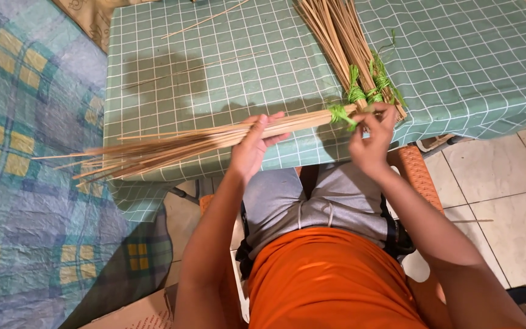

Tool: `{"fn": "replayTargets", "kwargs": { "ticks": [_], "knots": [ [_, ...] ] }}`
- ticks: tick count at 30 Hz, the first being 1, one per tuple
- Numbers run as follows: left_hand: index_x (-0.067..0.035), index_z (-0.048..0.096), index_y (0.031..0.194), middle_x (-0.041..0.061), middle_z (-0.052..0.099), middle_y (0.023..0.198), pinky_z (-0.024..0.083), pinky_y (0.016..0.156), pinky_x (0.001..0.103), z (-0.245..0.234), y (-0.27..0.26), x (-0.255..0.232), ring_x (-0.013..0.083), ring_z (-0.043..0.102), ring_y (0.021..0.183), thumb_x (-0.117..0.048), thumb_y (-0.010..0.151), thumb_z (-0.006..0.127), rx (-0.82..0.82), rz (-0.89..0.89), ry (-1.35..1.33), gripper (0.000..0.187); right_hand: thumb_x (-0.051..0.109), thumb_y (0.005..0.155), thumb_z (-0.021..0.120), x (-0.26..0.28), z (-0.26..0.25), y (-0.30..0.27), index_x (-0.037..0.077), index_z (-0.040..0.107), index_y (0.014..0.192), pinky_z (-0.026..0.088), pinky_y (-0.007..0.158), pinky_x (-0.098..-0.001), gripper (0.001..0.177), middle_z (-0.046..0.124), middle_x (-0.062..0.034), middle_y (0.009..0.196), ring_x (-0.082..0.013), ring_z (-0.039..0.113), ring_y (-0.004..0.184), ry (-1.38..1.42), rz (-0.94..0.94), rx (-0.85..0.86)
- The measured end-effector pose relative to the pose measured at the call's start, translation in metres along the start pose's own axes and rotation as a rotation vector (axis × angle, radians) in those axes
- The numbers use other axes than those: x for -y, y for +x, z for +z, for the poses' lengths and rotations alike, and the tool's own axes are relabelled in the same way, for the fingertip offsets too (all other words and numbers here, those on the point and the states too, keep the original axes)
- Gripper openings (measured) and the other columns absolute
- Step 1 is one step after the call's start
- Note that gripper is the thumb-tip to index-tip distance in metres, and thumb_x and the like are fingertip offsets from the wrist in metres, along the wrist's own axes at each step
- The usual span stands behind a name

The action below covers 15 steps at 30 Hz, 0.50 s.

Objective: The person is gathering long thin sticks and tying them into bundles using green flexible strips on a table.

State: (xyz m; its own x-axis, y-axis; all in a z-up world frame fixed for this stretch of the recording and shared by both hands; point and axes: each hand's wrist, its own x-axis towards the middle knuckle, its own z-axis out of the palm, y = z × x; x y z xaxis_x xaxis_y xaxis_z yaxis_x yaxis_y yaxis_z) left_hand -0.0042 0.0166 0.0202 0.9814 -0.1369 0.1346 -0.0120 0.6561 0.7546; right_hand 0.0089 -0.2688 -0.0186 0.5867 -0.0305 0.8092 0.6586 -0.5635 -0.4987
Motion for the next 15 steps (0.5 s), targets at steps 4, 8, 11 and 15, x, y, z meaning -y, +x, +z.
{"fn": "replayTargets", "kwargs": {
  "ticks": [4,8,11,15],
  "knots": [
    [-0.006,0.067,0.103,0.028,0.066,0.128,0.062,0.092,0.054,-0.004,0.001,-0.006,0.0371,0.069,0.113,-0.027,0.104,0.061,-0.003,0.009,-0.011,0.022,-0.027,0.086,0.058,0.005,-0.002,0.003,-0.003,0.07,0.095,0.044,0.095,-0.0403,0.028,0.054,-0.017,0.104,-0.0303,0.057,0.099,0.215,0.159,0.001],
    [-0.007,0.066,0.098,0.027,0.069,0.123,0.066,0.084,0.051,-0.024,0.007,-0.003,0.0361,0.073,0.105,-0.03,0.102,0.062,-0.023,-0.027,-0.012,0.023,-0.021,0.097,0.054,0.019,-0.011,0.025,0.001,0.052,0.131,0.062,0.052,-0.0327,0.041,0.061,-0.0115,0.1,-0.0208,0.068,0.077,0.737,0.561,-0.093],
    [-0.006,0.066,0.097,0.028,0.069,0.12,0.068,0.079,0.05,-0.031,0.009,-0.004,0.0372,0.074,0.1,-0.03,0.1,0.064,-0.045,-0.052,-0.016,0.024,-0.018,0.099,0.056,0.023,-0.018,0.034,0.004,0.051,0.131,0.062,0.051,-0.0315,0.039,0.062,-0.0092,0.098,-0.0187,0.067,0.075,0.754,0.606,-0.128],
    [-0.005,0.064,0.093,0.031,0.069,0.116,0.067,0.075,0.053,-0.034,0.011,-0.004,0.0404,0.075,0.096,-0.027,0.097,0.067,-0.083,-0.062,-0.009,0.023,-0.015,0.107,0.053,0.007,-0.026,0.038,0.007,0.052,0.124,0.064,0.052,-0.0319,0.028,0.059,-0.0068,0.1,-0.0193,0.069,0.074,0.64,0.563,-0.228]
  ]
}}
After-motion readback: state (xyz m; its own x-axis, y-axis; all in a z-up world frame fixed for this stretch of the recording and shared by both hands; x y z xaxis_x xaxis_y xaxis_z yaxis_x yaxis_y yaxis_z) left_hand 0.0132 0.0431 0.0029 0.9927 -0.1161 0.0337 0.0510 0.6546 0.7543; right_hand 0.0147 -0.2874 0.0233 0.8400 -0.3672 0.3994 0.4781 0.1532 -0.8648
